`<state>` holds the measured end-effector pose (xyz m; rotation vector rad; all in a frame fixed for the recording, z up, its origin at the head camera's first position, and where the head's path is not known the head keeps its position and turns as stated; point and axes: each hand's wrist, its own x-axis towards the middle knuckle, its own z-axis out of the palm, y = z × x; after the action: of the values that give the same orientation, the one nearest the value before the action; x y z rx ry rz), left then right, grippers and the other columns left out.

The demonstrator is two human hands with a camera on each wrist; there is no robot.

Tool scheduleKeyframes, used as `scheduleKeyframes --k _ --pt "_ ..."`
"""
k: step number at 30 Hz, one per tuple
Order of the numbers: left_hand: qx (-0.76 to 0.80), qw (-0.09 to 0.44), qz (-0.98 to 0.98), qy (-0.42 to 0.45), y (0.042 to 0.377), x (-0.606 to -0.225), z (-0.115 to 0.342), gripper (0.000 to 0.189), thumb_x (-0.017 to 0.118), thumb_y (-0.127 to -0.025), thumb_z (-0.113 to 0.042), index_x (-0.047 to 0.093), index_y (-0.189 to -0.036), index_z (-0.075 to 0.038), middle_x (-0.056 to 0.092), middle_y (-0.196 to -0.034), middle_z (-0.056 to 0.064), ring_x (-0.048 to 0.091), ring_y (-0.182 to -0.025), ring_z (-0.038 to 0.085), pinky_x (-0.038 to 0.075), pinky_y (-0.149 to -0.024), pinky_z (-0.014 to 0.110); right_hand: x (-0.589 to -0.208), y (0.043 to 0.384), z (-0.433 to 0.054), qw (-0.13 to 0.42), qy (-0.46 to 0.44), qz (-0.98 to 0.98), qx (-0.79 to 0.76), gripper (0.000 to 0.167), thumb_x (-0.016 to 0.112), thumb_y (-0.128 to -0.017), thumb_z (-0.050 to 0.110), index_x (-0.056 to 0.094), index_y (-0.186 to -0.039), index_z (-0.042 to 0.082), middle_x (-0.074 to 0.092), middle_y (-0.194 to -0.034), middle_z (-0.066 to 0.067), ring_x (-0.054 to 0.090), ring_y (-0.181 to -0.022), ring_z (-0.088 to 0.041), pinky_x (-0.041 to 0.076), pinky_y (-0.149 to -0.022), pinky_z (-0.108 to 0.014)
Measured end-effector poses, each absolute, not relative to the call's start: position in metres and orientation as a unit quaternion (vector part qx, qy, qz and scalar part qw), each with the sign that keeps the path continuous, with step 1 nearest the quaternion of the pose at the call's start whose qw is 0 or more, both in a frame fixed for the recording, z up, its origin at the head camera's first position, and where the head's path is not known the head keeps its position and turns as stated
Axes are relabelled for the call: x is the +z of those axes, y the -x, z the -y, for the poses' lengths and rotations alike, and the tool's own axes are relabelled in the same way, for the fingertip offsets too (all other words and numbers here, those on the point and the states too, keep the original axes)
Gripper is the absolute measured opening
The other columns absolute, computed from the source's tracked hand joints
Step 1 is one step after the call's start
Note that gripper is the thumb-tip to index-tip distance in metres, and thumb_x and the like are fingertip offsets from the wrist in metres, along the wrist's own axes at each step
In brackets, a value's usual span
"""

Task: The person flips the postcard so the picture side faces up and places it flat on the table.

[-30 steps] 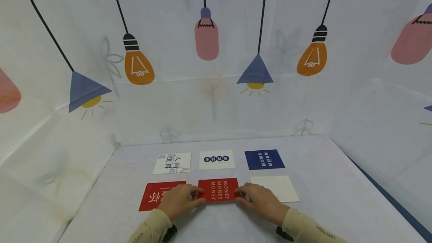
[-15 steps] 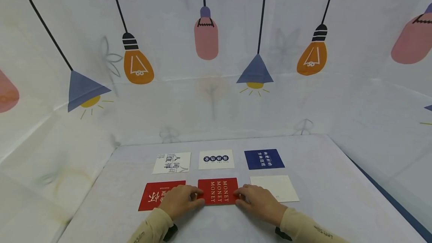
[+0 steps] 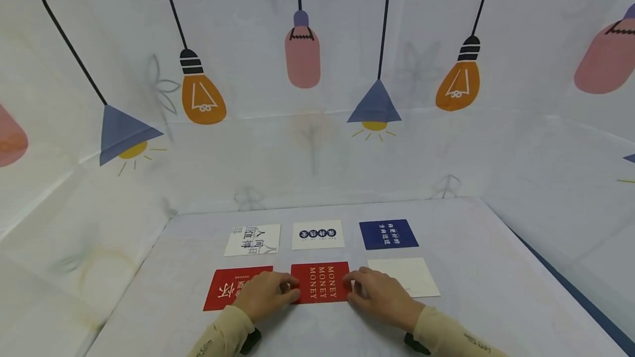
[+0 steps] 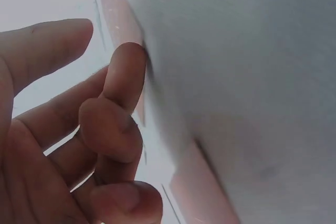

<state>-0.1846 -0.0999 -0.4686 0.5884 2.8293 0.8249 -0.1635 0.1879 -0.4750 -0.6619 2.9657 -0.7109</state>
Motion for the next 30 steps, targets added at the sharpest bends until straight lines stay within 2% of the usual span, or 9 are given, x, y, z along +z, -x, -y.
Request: scheduleKeyframes --k 6,15,20,24,30 --pt "0.277 0.042 -0.935 -0.218 0.191 -0.466 0.090 0.026 0.074 -0.092 -0.038 0.078 -0.110 -0.020 0.061 -0.078 -0.020 0.053 -0.069 0.006 0.046 -0.063 0.028 -0.468 0.164 -0.195 -0.024 0.199 -0.951 -0.236 0.030 0.075 -0.091 0.024 0.069 -0.120 0.020 0.056 -0.086 0.018 0.050 -0.071 -0.003 0.044 -0.061 -0.024" --pt "0.272 -0.005 -0.930 -0.247 0.199 -0.459 0.066 0.030 0.075 -0.091 -0.037 0.075 -0.117 -0.020 0.065 -0.088 -0.017 0.055 -0.076 0.005 0.050 -0.068 0.028 -0.460 0.168 -0.210 -0.008 0.159 -0.954 -0.256 0.032 0.074 -0.093 0.029 0.068 -0.123 0.022 0.058 -0.092 0.016 0.051 -0.071 -0.005 0.046 -0.059 -0.023" --pt "0.284 -0.016 -0.922 -0.263 0.203 -0.457 0.051 0.031 0.075 -0.092 -0.035 0.074 -0.118 -0.018 0.063 -0.084 -0.017 0.055 -0.074 0.004 0.049 -0.065 0.025 -0.453 0.169 -0.220 -0.013 0.134 -0.952 -0.276 0.032 0.076 -0.092 0.027 0.069 -0.122 0.020 0.060 -0.095 0.012 0.052 -0.073 -0.008 0.047 -0.059 -0.023" --pt "0.284 -0.022 -0.920 -0.268 0.207 -0.457 0.039 0.034 0.076 -0.091 -0.037 0.074 -0.119 -0.017 0.061 -0.082 -0.017 0.054 -0.071 0.003 0.047 -0.062 0.023 -0.449 0.169 -0.237 -0.030 0.142 -0.949 -0.282 0.033 0.076 -0.092 0.024 0.068 -0.123 0.017 0.062 -0.096 0.009 0.052 -0.073 -0.005 0.047 -0.061 -0.024" --pt "0.269 -0.031 -0.924 -0.271 0.212 -0.460 0.020 0.039 0.076 -0.089 -0.043 0.074 -0.120 -0.019 0.062 -0.085 -0.013 0.053 -0.072 0.003 0.049 -0.065 0.023 -0.445 0.170 -0.266 -0.042 0.148 -0.948 -0.277 0.036 0.075 -0.093 0.024 0.067 -0.127 0.012 0.061 -0.097 0.007 0.052 -0.075 -0.004 0.047 -0.063 -0.024"
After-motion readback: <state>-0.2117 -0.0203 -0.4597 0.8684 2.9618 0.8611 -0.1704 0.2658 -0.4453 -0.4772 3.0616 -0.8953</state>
